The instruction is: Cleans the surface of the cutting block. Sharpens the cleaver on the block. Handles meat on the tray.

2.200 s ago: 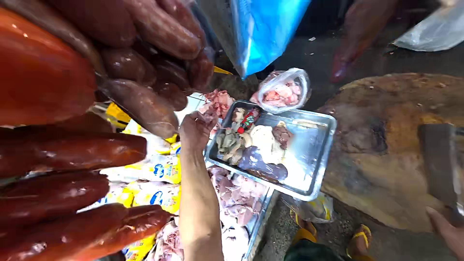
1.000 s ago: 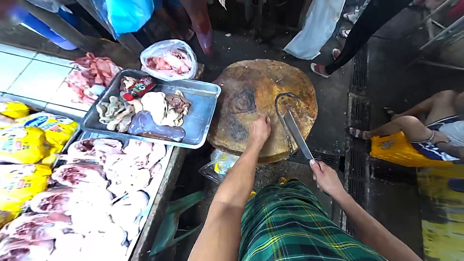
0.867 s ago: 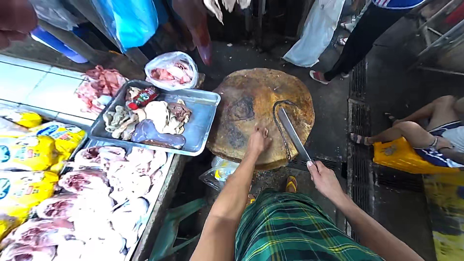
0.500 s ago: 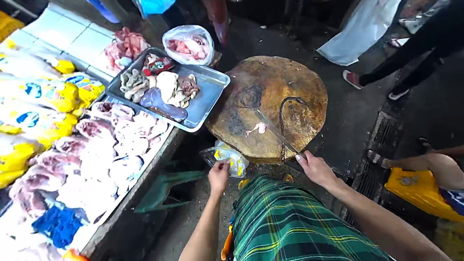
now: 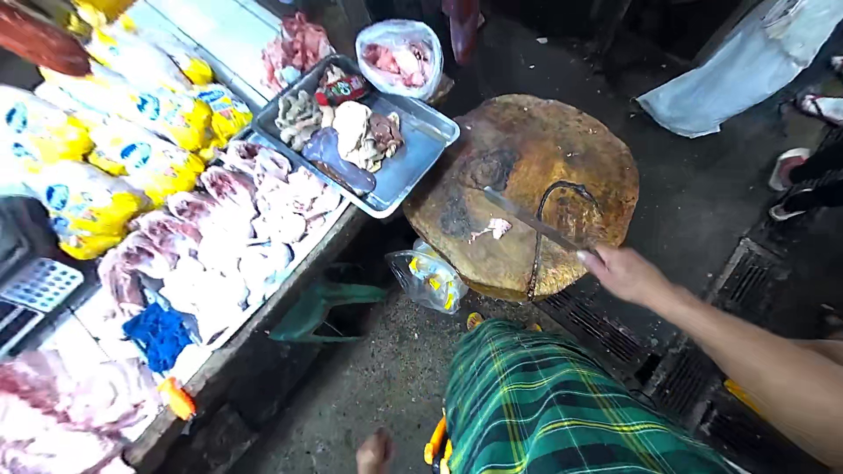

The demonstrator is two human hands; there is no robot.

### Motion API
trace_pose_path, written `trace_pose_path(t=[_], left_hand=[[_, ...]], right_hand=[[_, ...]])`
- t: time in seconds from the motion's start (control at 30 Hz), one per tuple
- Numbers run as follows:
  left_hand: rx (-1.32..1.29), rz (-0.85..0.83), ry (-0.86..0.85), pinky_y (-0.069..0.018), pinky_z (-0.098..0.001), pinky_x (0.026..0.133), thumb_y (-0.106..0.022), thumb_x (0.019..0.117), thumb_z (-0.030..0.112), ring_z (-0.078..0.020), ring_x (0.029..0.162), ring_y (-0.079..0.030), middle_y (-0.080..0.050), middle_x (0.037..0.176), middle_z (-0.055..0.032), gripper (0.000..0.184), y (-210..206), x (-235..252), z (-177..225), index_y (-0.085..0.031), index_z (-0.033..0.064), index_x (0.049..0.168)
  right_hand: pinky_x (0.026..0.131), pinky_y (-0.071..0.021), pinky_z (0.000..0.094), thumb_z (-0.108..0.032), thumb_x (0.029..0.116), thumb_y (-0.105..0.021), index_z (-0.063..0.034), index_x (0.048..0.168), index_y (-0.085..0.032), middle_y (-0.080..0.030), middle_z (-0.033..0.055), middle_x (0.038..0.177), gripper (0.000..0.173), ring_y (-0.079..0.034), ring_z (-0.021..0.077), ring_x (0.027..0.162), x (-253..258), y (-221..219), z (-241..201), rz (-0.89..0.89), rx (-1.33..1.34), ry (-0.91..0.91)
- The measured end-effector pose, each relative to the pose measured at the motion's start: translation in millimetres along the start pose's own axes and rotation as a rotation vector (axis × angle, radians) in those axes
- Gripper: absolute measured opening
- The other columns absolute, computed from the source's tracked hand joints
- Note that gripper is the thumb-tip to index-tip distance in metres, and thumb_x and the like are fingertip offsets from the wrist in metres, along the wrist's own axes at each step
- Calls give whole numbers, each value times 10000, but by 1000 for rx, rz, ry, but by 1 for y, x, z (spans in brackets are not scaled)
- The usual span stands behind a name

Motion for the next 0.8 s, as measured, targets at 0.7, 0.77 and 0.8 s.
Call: trace_pose_path(t=[0.7,0.77,0.8], left_hand=[[251,-209,-719,-493,-605,1018,-618,1018,385,-337,1192,-644,-684,1266,-181,446,-234,-128,318,-649,73,1335],[60,-32,-660,-486,-594,1022,-585,1026,419,-342,1202,-630,-658,1290,-203,504,-214,-131,305,-608,49,1366],[-31,40,-632,-484,-575,1021,-566,1032,445,-329,1202,-623,-649,1297,-204,526,-206,-136,297,-602,44,1370]], right_hand=[[724,-564,621,-703,1020,-362,-124,1124,-647,-692,154,820,653,-716,386,834,47,22,18,-62,-341,120],[726,-564,605,-703,1018,-367,-139,1129,-665,-693,132,813,647,-714,358,821,52,37,24,-74,-322,193],[742,-568,604,-681,1029,-372,-126,1154,-662,-697,138,833,638,-716,357,832,53,36,30,-101,-287,217]])
Point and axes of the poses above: each hand's wrist, its own x-axis towards the middle knuckle, its own y-axis out of the back of the hand, z = x × y, the point moved 7 cm from there along x, towards the middle knuckle
